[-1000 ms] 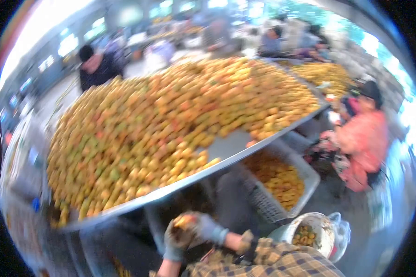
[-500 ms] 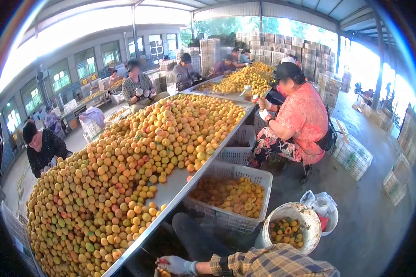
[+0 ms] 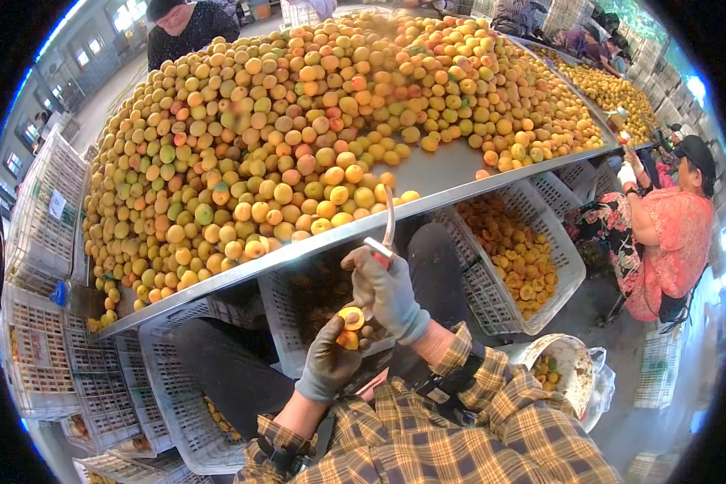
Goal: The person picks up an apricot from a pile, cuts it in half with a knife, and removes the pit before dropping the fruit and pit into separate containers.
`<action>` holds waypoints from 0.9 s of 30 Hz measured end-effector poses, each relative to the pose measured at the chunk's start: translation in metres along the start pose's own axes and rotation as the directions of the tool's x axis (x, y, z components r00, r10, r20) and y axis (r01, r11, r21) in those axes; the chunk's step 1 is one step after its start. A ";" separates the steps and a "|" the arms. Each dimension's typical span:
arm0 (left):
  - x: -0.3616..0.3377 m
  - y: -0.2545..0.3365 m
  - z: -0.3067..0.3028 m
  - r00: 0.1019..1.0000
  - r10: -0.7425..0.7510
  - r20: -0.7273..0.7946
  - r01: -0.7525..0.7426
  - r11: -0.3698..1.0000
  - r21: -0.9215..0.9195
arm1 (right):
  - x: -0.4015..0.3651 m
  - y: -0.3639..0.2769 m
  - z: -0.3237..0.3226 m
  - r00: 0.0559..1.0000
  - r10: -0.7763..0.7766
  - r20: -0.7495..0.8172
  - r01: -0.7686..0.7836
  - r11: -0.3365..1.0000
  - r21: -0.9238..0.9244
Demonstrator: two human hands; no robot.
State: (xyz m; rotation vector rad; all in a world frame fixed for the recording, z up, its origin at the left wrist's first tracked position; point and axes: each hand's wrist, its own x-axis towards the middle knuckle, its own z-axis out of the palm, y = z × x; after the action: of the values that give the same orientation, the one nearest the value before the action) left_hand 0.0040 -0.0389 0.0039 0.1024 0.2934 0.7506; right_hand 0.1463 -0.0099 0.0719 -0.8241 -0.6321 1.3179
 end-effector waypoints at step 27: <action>0.011 0.004 -0.027 0.946 0.042 -0.323 -0.017 0.997 0.079 | 0.019 0.047 -0.024 0.999 -0.031 -0.007 0.027 0.941 -0.338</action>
State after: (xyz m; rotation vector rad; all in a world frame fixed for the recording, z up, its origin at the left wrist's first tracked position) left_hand 0.0013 -0.0291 -0.0235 0.0541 0.6360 0.7856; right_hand 0.1417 0.0073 0.0187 -1.0956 -0.8731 1.1919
